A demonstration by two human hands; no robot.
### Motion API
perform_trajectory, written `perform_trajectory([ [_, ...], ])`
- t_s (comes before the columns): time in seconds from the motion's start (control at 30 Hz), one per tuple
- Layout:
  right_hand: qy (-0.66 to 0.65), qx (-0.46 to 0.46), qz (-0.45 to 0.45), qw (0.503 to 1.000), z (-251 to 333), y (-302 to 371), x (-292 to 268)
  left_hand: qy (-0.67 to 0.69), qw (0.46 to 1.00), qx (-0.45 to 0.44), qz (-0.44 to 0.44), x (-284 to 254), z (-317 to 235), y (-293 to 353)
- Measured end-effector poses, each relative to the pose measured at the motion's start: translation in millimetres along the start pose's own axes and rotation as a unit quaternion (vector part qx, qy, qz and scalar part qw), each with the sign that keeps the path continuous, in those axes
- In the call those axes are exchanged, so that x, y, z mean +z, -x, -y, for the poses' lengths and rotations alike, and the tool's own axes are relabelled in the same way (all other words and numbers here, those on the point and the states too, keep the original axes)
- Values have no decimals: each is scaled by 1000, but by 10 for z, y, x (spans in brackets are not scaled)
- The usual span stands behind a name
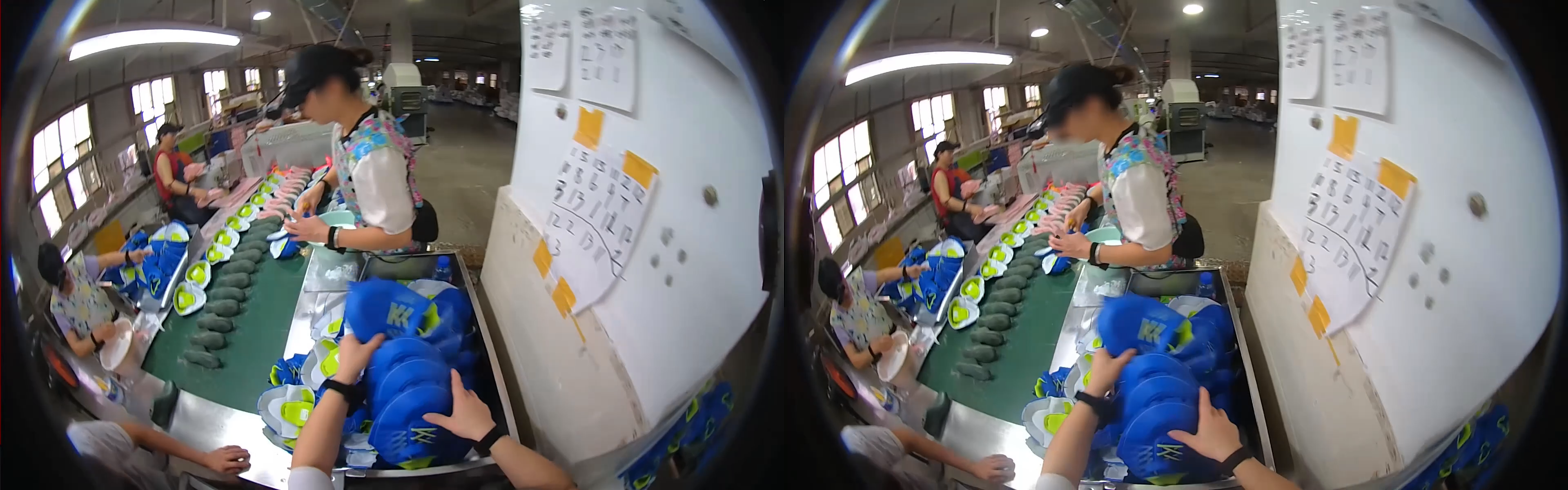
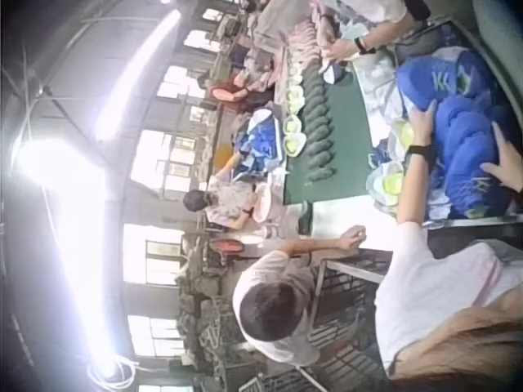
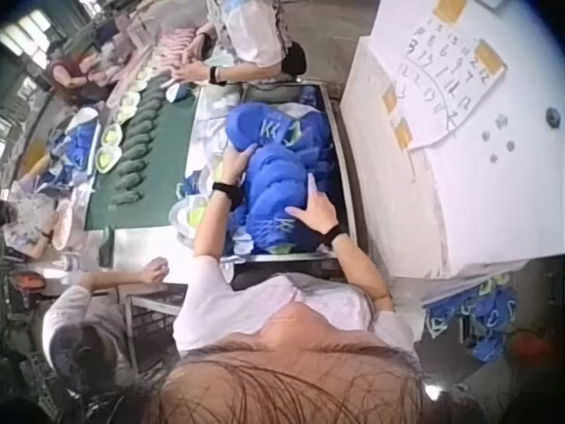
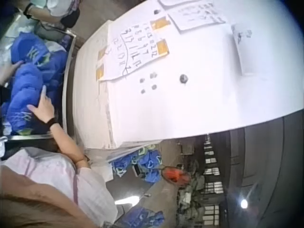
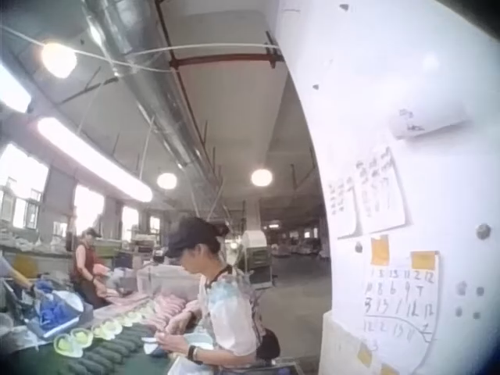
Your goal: Preparing blue shoe uppers by inserting white reinforcement components into the heel/collar area in a factory environment.
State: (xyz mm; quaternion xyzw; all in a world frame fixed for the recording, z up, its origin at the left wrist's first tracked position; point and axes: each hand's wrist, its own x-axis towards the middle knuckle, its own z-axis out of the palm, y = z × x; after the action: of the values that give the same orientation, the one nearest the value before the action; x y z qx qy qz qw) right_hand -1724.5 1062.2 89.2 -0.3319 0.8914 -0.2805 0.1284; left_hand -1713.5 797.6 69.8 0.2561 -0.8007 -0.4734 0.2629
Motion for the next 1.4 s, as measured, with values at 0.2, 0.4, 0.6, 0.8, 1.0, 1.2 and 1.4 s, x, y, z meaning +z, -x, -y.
perform_trajectory([
  [0.2,-76,89,157,981,-439,-73,169,14,999,26,37,300,564,-595],
  [0.4,52,146,204,967,-315,-39,79,-108,988,69,-88,242,548,-692],
  [0.6,53,145,171,973,-455,-105,268,-315,941,125,-9,501,452,-429],
  [0.8,32,98,111,988,-369,380,167,-388,911,134,-40,355,375,-305],
  [1.0,-107,-93,25,990,-94,898,-82,-205,963,106,-140,-254,147,-4],
  [1.2,-411,-214,-62,884,172,1755,-379,3,986,112,122,-246,-1464,1550],
  [1.4,-409,-400,-167,803,277,2362,-458,-123,897,388,172,-217,-1820,3166],
])
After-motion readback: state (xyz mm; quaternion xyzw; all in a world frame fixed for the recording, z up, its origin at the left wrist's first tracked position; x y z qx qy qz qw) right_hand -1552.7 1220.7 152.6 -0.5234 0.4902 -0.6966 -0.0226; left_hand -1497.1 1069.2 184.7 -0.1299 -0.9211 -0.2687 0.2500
